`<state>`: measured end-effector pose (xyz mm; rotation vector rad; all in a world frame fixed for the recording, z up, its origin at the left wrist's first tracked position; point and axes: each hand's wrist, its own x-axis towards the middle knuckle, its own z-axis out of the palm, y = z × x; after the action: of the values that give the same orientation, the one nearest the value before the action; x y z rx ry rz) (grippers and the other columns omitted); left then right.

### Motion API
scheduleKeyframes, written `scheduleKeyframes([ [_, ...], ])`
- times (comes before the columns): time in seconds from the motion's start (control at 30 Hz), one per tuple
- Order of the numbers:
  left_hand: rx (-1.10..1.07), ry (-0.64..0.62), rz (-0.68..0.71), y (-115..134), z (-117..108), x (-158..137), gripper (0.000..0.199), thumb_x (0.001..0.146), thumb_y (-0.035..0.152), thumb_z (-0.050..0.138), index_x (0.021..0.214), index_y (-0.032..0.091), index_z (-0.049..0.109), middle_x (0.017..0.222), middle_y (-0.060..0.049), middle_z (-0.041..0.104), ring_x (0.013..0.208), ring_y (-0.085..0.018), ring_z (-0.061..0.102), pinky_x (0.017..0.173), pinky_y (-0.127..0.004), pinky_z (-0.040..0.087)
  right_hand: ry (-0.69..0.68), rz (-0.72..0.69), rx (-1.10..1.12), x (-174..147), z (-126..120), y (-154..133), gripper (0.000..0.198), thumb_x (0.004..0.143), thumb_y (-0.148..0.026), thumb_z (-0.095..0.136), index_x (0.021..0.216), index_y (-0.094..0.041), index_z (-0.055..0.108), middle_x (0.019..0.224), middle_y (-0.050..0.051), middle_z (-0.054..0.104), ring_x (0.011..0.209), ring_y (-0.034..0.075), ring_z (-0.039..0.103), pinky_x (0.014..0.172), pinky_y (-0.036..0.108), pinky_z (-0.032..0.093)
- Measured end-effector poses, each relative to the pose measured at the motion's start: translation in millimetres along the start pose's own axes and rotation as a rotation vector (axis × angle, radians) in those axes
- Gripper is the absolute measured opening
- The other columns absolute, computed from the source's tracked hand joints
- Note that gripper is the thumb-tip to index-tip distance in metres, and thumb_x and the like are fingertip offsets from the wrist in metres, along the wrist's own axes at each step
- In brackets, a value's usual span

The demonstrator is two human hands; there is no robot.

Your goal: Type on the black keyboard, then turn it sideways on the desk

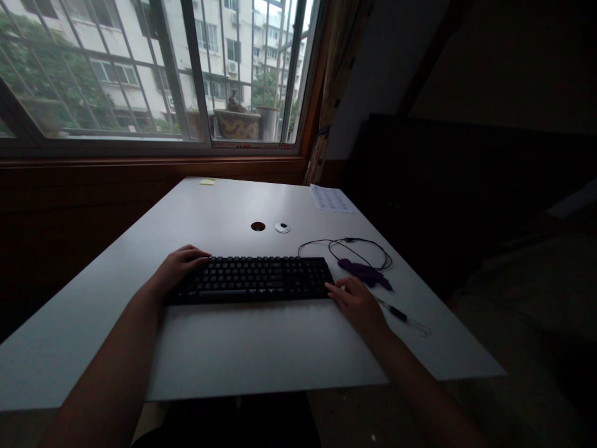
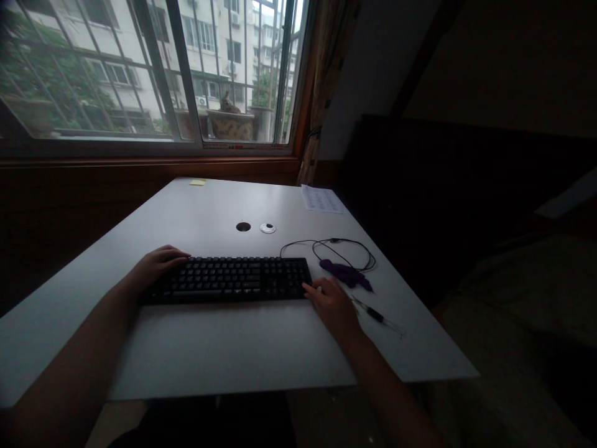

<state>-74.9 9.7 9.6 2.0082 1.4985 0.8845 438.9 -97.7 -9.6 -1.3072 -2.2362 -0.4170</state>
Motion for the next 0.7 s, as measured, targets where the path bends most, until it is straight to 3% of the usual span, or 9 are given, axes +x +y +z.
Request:
scheduleKeyframes([
  [0.17,-0.005,0.0,0.002,0.7,-0.6,-0.2,0.047,0.085,0.065,0.064,0.105,0.024,0.08,0.111,-0.007,0.068,0.105,-0.026,0.064,0.102,-0.039,0.047,-0.04,-0.024,-0.043,-2.9,-1.6,-0.8,0.036,0.096,-0.018,0.061,0.128,-0.029,0.07,0.108,0.008,0.071,0.093,0.023,0.063,0.083,0.041,0.057],
  [0.37,-0.019,0.01,-0.005,4.2,0.1,-0.7,0.048,0.084,0.067,0.065,0.104,0.026,0.08,0.112,-0.007,0.068,0.104,-0.026,0.064,0.102,-0.04,0.048,-0.024,0.043,0.086,-7.7,-2.0,1.4,0.042,0.098,-0.028,0.06,0.14,-0.03,0.061,0.115,0.009,0.071,0.105,0.027,0.065,0.094,0.048,0.057],
  [0.57,-0.016,0.014,-0.006,3.2,0.9,0.0,0.047,0.084,0.066,0.065,0.103,0.025,0.08,0.11,-0.007,0.068,0.102,-0.026,0.065,0.102,-0.04,0.048,-0.007,0.052,0.144,-6.5,-6.0,2.6,0.026,0.096,-0.03,0.063,0.121,-0.03,0.073,0.107,0.006,0.07,0.088,0.022,0.061,0.082,0.042,0.058],
  [0.7,0.001,0.015,-0.002,1.3,0.8,-0.2,0.046,0.085,0.064,0.064,0.104,0.025,0.08,0.111,-0.007,0.068,0.102,-0.026,0.065,0.102,-0.04,0.048,-0.003,0.037,0.169,-1.1,-5.6,2.6,0.02,0.095,-0.03,0.065,0.112,-0.027,0.075,0.1,0.007,0.068,0.088,0.022,0.058,0.079,0.041,0.057],
])
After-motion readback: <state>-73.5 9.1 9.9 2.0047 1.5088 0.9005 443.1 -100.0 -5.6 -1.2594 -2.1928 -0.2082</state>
